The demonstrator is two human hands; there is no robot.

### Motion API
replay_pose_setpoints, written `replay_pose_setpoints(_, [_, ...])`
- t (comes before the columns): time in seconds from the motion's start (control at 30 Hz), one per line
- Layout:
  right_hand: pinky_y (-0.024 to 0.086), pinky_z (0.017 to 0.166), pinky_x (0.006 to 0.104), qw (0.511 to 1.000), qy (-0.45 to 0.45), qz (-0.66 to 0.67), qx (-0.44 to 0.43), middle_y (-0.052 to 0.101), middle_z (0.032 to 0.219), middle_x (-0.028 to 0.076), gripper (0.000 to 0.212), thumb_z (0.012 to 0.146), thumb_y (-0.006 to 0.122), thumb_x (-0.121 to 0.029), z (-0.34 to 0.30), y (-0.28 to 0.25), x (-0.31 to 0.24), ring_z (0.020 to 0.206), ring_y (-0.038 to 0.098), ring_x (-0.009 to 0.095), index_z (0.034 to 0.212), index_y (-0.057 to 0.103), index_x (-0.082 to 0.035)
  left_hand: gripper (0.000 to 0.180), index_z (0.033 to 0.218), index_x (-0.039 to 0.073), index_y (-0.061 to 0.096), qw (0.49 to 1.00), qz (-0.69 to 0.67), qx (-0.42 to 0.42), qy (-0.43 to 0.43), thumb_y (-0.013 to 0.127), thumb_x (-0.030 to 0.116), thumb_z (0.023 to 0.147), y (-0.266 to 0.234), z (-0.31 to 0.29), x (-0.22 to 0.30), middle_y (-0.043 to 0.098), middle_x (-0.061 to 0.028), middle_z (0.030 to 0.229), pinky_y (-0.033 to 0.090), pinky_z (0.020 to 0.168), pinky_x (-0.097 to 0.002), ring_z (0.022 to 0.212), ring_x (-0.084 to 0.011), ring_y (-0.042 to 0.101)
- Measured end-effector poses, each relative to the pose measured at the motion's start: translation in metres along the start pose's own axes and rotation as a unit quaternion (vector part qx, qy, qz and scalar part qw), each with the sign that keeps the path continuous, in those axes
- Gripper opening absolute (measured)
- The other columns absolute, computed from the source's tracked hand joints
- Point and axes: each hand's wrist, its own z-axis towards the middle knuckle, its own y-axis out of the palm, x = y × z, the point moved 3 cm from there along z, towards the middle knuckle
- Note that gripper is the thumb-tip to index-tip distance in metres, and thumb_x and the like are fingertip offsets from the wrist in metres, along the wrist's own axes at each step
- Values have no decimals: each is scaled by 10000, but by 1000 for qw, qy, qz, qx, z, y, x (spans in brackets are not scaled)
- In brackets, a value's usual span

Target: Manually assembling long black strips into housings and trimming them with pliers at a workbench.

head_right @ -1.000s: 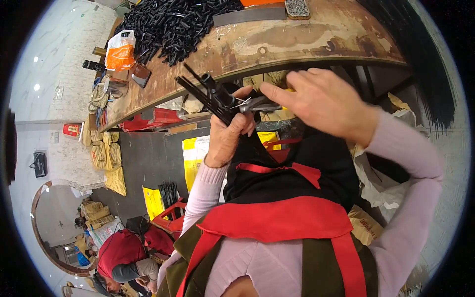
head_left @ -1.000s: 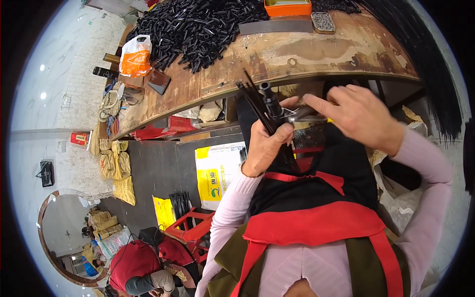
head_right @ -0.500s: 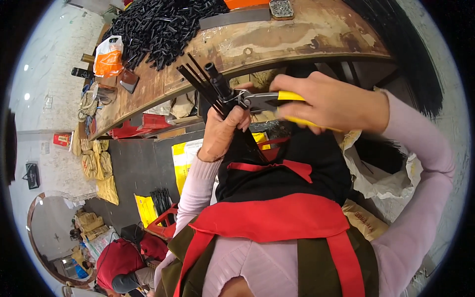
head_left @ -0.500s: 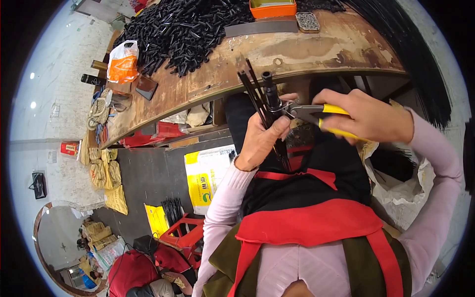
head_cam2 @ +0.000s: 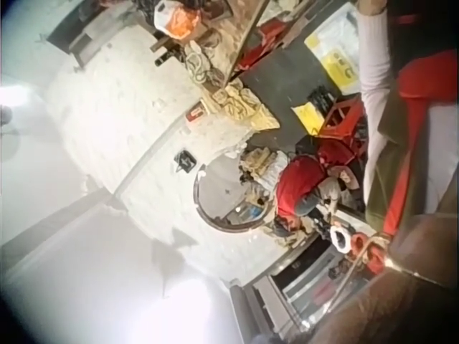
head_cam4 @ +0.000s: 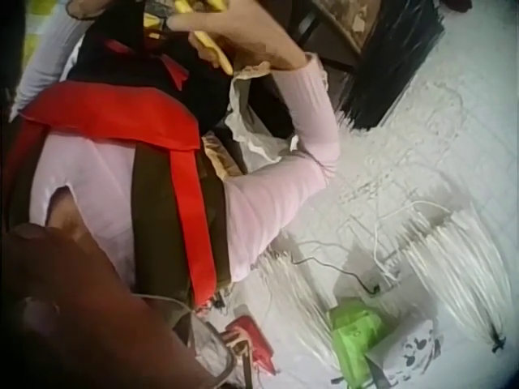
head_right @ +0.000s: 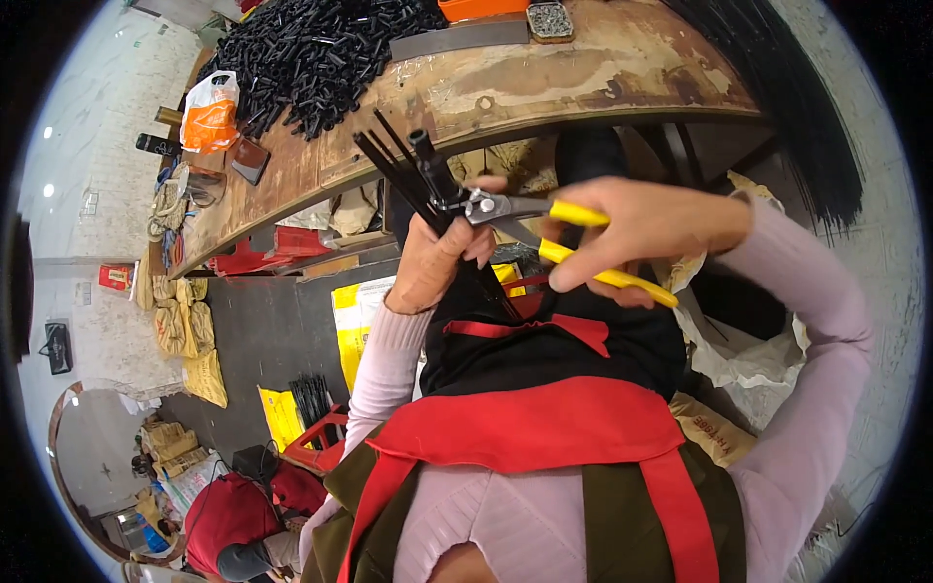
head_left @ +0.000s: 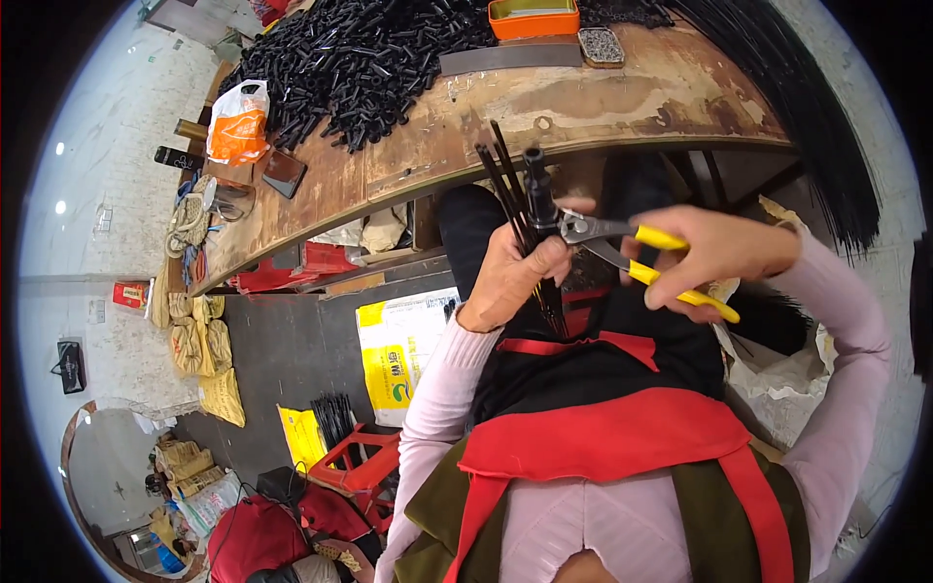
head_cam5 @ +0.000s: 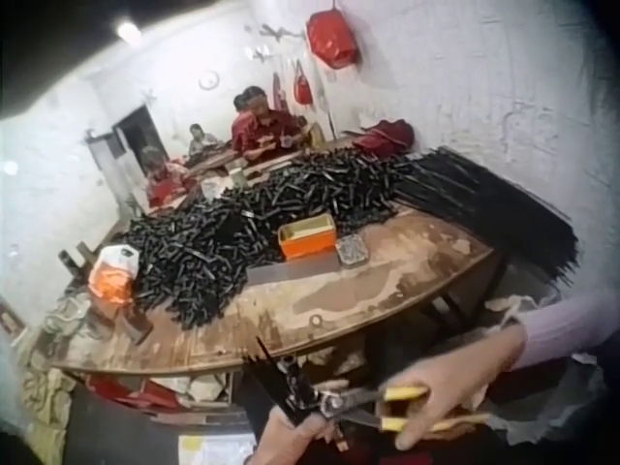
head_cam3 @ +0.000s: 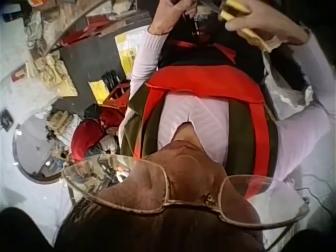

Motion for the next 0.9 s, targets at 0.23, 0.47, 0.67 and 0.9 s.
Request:
replay_pose_setpoints(0.23, [478, 667, 385, 764, -317, -439, 350, 567, 690, 164, 307, 878, 658, -209, -1, -1, 4, 720, 603, 391, 1042, 505, 1, 516, 1326, -27, 511, 995, 79, 37, 44, 627, 317, 960, 2, 5, 6, 524, 18, 709, 379, 593, -217, 628, -68, 473])
replay_pose_setpoints(0.47, [433, 460, 248, 993, -22, 119, 11, 551, 614, 53, 471, 1031, 395, -442, 26, 12, 26, 484, 542, 123, 861, 547, -30, 466, 1299, -31, 523, 999, 7, 35, 18, 585, 306, 984, -3, 6, 2, 483, 25, 654, 416, 608, -227, 597, -70, 459])
replay_pose_setpoints(0.67, [434, 501, 237, 976, -120, 176, 48, 559, 673, 41, 438, 1041, 376, -424, 49, 36, 62, 521, 542, 106, 903, 533, -39, 433, 1268, -36, 535, 997, 66, 47, 19, 568, 297, 994, -4, 8, 2, 490, 22, 656, 417, 608, -229, 596, -72, 465])
replay_pose_setpoints(0.9, [452, 476, 249, 981, -133, -41, 134, 589, 661, 49, 325, 991, 540, -337, 17, -1, 20, 521, 575, 112, 997, 580, -15, 447, 1292, -46, 494, 999, 19, 28, 23, 569, 280, 998, -10, 9, -2, 396, 50, 672, 303, 539, -215, 581, -53, 349])
